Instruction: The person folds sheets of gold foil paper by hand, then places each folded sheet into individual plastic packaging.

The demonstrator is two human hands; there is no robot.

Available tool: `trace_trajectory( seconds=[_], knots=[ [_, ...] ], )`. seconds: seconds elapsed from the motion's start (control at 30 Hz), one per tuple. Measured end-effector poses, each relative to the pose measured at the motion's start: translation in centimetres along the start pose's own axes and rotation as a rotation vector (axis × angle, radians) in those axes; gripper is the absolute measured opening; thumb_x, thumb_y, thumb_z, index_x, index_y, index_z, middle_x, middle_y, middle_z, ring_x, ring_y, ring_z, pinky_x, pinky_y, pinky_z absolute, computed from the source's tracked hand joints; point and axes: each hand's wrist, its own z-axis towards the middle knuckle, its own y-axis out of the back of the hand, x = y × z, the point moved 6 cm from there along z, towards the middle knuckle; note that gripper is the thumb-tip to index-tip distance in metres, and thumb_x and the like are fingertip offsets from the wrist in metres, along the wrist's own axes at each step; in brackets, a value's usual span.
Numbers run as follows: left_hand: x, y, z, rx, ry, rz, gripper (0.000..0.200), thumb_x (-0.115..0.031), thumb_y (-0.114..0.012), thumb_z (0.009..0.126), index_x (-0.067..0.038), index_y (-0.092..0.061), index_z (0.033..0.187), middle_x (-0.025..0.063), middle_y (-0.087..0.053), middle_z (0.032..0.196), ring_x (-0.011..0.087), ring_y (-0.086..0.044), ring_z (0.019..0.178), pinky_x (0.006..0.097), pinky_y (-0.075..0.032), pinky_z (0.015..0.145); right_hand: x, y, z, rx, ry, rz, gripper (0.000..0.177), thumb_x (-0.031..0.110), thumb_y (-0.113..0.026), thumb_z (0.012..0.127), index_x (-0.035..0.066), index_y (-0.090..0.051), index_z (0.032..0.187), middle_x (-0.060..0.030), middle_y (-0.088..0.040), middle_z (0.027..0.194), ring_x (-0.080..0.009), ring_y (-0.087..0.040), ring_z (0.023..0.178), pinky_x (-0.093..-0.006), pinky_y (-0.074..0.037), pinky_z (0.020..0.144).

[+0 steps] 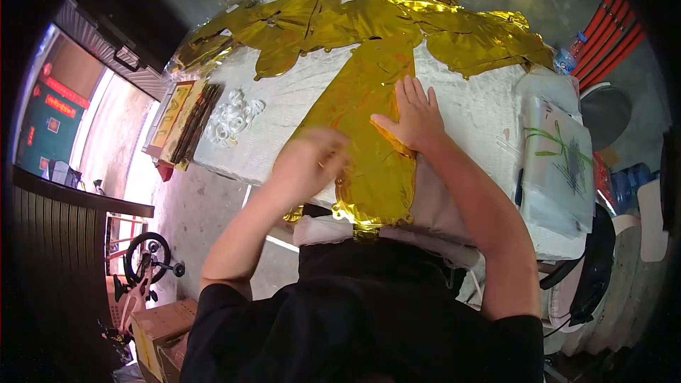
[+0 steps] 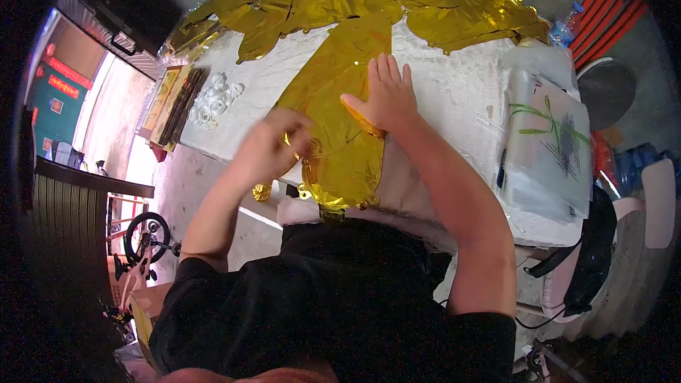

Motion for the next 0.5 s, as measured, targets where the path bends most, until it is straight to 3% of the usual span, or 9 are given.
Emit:
trace_trajectory(
  seconds=[0.03,0.07,0.17,0.37,0.5],
  knots=[
    [2.7,1.3,0.0,-0.234,0.055,0.211,0.029,-0.017,-0.066,0.077,-0.001,-0.058,0.100,0.0148,-0.059,0.090,0.0298,-0.060,0.083,0.0367,-0.048,0.073,0.0,0.0,0.0,0.004,-0.001,0.005,0.092,0.065,-0.048,0.078,-0.004,-0.029,0.135,-0.0215,-0.025,0.143,-0.0311,-0.021,0.134,-0.0484,-0.013,0.108],
    [4.5,1.8,0.1,-0.286,0.105,0.357,0.031,-0.021,-0.067,0.076,-0.001,-0.058,0.099,0.0157,-0.059,0.090,0.0316,-0.059,0.082,0.0383,-0.048,0.073,0.0,0.0,0.0,0.003,-0.002,0.009,0.092,0.065,-0.048,0.078,-0.004,-0.029,0.135,-0.0215,-0.025,0.143,-0.0311,-0.021,0.134,-0.0484,-0.013,0.108],
    [7.0,1.5,-0.1,-0.226,0.242,0.460,0.036,-0.025,-0.068,0.075,0.000,-0.057,0.099,0.0173,-0.060,0.092,0.0327,-0.059,0.085,0.0391,-0.048,0.074,0.0,0.0,0.1,0.003,0.004,0.010,0.093,0.066,-0.048,0.077,-0.004,-0.029,0.135,-0.0214,-0.025,0.143,-0.0308,-0.021,0.135,-0.0485,-0.013,0.108],
    [7.4,0.8,0.5,-0.015,0.409,0.107,0.036,-0.022,-0.069,0.072,0.002,-0.057,0.097,0.0182,-0.063,0.088,0.0320,-0.061,0.083,0.0370,-0.047,0.076,0.1,0.1,0.2,0.029,-0.009,-0.012,0.094,0.067,-0.047,0.077,-0.003,-0.028,0.136,-0.0201,-0.024,0.144,-0.0300,-0.020,0.135,-0.0470,-0.013,0.109],
    [8.5,0.8,0.5,0.041,0.386,-0.154,0.026,-0.011,-0.064,0.074,0.001,-0.056,0.096,0.0102,-0.060,0.079,0.0185,-0.058,0.074,0.0294,-0.046,0.069,0.0,-0.1,0.1,0.043,-0.022,-0.018,0.094,0.068,-0.046,0.077,-0.003,-0.027,0.137,-0.0192,-0.023,0.144,-0.0295,-0.019,0.135,-0.0459,-0.012,0.109]
  ],
)
